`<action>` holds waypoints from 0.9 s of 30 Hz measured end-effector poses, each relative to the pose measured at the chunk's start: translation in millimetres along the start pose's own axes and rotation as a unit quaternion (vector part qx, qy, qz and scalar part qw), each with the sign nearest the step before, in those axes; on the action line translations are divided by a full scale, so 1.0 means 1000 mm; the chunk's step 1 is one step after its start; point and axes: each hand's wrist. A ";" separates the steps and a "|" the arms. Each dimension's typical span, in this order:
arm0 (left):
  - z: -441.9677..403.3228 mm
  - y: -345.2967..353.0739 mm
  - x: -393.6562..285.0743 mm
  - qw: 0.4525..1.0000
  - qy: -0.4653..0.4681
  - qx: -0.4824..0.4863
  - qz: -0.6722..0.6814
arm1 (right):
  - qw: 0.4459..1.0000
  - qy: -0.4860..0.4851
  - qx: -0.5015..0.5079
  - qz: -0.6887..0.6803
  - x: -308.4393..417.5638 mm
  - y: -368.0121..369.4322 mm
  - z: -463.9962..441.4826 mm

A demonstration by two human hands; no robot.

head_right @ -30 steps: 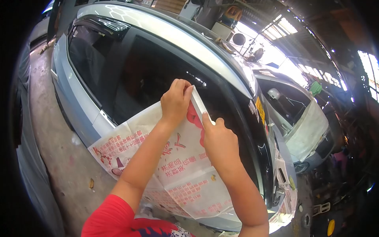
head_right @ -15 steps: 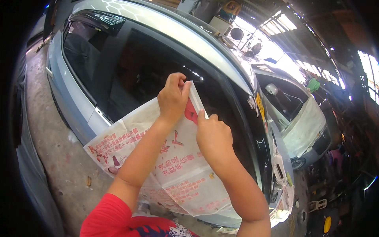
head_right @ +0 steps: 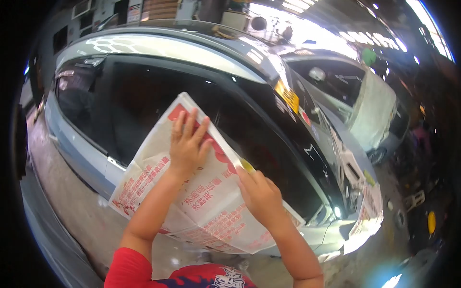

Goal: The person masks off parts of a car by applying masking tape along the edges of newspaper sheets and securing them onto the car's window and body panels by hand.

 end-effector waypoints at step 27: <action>0.020 0.030 -0.023 0.998 0.019 0.050 -0.039 | 0.934 0.225 0.145 0.236 -0.101 -0.041 0.383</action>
Point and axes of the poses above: each hand's wrist, its own z-axis away from the middle knuckle, its own y-axis out of the palm, x = y × z, and after that the axes turned 11 degrees about x, right-handed
